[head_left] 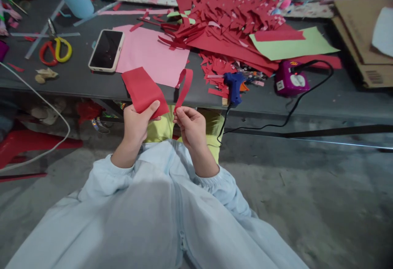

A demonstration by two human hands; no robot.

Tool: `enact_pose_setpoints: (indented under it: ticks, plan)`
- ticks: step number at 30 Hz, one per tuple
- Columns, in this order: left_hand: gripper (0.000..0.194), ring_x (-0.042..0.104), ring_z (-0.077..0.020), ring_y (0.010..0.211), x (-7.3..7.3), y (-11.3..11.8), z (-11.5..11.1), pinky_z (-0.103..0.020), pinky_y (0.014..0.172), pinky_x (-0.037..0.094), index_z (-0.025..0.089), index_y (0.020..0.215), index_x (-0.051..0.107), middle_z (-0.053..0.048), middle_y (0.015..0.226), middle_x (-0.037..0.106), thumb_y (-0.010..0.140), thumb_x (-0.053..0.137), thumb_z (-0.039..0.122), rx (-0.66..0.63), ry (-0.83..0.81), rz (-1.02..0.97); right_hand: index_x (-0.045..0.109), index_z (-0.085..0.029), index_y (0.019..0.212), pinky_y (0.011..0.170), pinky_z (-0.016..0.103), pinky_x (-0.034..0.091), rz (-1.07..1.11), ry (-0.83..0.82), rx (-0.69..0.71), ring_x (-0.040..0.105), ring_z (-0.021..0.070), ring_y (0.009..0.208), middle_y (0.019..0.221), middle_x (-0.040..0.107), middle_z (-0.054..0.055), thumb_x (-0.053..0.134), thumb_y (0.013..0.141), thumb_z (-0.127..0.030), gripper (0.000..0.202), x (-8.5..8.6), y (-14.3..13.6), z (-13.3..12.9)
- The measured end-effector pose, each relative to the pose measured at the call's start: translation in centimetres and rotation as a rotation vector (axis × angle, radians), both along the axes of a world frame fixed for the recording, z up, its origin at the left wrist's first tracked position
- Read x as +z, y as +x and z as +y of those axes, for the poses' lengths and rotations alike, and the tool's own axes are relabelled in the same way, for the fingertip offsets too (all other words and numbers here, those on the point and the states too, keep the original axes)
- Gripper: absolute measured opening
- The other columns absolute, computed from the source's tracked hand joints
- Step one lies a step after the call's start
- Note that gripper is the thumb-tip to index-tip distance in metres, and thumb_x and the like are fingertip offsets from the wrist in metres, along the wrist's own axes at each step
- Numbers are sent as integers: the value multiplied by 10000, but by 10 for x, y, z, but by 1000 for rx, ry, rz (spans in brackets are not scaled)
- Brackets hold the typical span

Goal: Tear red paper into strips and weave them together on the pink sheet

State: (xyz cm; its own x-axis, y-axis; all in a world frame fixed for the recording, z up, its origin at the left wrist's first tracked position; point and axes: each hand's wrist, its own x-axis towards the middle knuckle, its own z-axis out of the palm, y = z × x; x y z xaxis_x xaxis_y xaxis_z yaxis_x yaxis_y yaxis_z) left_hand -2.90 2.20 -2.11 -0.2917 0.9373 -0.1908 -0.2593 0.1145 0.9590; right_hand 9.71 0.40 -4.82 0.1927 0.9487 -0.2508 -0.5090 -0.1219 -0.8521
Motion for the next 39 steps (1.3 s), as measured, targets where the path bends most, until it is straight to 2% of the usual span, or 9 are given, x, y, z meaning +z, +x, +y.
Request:
enact_pose_setpoints:
  ticks: [7, 13, 17, 20, 25, 30, 33, 35, 39]
  plan:
    - [372, 687, -135, 595, 4, -3, 4, -218, 483, 581, 133, 741, 729, -31, 746, 744, 501, 938, 325, 9, -44, -43, 726, -203, 762, 543, 234, 513, -66, 61, 42, 568, 79, 546, 635, 685, -38, 874, 592, -398, 299, 6, 14, 7]
    - [400, 697, -149, 607, 6, -10, 8, -218, 469, 575, 120, 761, 731, -45, 770, 757, 493, 944, 327, 12, -19, -49, 726, -190, 753, 473, 220, 452, -376, 151, 148, 517, 70, 491, 596, 654, -41, 809, 641, -382, 237, 35, 36, 31]
    - [396, 701, -149, 623, 9, -16, 8, -213, 468, 573, 110, 776, 740, -40, 777, 757, 506, 943, 315, 12, -14, -62, 688, -182, 734, 467, 216, 437, -536, 280, 174, 516, 76, 499, 584, 619, -42, 766, 686, -357, 197, 65, 46, 57]
    - [379, 693, -141, 612, 12, -22, 4, -217, 469, 579, 106, 773, 748, -34, 762, 751, 522, 941, 315, -24, -28, -91, 675, -180, 759, 479, 227, 458, -620, 341, 217, 535, 86, 530, 648, 637, -27, 764, 697, -292, 156, 84, 48, 80]
    - [346, 636, -106, 540, 18, -34, -2, -210, 437, 549, 111, 743, 748, -33, 749, 749, 539, 937, 317, -141, -66, -95, 685, -185, 789, 524, 250, 512, -715, 437, 255, 578, 108, 592, 647, 610, -20, 717, 753, -215, 57, 103, 44, 124]
    - [286, 614, -98, 496, 21, -52, -5, -208, 464, 526, 121, 752, 747, -19, 682, 732, 641, 889, 344, -235, -72, 3, 692, -174, 816, 594, 283, 554, -788, 535, 262, 645, 138, 691, 675, 590, -13, 704, 797, -185, 25, 120, 34, 168]
    - [269, 605, -93, 470, 21, -63, -5, -195, 478, 507, 126, 734, 739, -7, 605, 704, 691, 859, 363, -261, -74, 74, 700, -171, 852, 590, 300, 560, -822, 536, 209, 639, 136, 651, 683, 611, -9, 686, 809, -189, 49, 123, 32, 187]
    - [278, 608, -93, 466, 20, -67, -5, -192, 475, 500, 128, 723, 734, -8, 604, 705, 693, 856, 376, -260, -82, 90, 703, -172, 909, 581, 303, 558, -838, 510, 186, 630, 132, 621, 679, 619, -14, 697, 788, -169, 122, 118, 35, 194]
    - [301, 623, -101, 478, 15, -69, -4, -198, 479, 506, 134, 737, 734, -14, 643, 724, 691, 857, 405, -280, -102, 89, 670, -168, 1036, 511, 289, 516, -981, 218, 164, 564, 123, 493, 595, 598, -44, 661, 739, -89, 307, 98, 47, 189]
